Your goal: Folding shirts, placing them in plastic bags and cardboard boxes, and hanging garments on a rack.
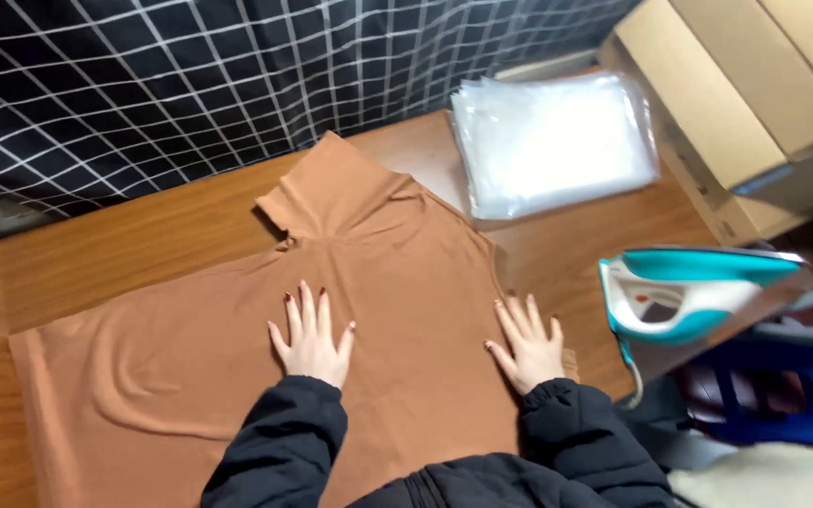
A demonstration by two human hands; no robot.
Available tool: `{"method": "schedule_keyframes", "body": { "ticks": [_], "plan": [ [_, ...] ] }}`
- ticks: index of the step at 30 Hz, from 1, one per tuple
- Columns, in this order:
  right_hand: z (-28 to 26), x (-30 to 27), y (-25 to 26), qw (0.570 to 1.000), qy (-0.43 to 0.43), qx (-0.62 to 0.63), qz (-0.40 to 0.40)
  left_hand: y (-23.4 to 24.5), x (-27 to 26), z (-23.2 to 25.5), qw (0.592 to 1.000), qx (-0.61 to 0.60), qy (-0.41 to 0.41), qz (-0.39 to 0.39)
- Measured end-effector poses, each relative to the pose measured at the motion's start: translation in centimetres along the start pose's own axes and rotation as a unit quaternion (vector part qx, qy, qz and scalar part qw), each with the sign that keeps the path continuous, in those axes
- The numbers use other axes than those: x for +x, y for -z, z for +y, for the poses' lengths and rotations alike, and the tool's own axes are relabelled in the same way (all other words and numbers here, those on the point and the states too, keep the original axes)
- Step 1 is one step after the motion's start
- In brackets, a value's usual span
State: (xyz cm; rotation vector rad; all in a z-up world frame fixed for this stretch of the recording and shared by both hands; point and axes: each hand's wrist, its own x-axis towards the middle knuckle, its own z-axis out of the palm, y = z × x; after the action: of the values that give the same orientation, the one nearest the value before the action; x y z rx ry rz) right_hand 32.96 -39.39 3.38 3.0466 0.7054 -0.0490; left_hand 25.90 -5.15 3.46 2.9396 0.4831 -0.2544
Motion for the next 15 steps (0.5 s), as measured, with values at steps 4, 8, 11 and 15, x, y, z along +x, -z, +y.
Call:
{"method": "schedule_keyframes", "body": {
  "ticks": [4, 8, 11, 15],
  "plan": [
    [2.5, -3.0, 0.2, 0.992, -0.113, 0.052, -0.007, -0.1, -0.5, -0.5, 0.997, -0.026, -0.003, 0.077],
    [-0.5, -4.3, 1.2, 0.994, -0.104, 0.03, 0.007, -0.4, -0.1, -0.7, 0.996, -0.023, -0.006, 0.085],
    [0.1, -5.8, -0.9, 0.997, -0.057, 0.023, 0.049, -0.4, -0.4, -0.7, 0.996, -0.029, 0.0, 0.081],
    [4.3, -6.1, -1.8, 0.987, -0.118, 0.079, 0.081, -0.5, -0.2, -0.6, 0.997, -0.018, 0.003, 0.079]
  ]
}}
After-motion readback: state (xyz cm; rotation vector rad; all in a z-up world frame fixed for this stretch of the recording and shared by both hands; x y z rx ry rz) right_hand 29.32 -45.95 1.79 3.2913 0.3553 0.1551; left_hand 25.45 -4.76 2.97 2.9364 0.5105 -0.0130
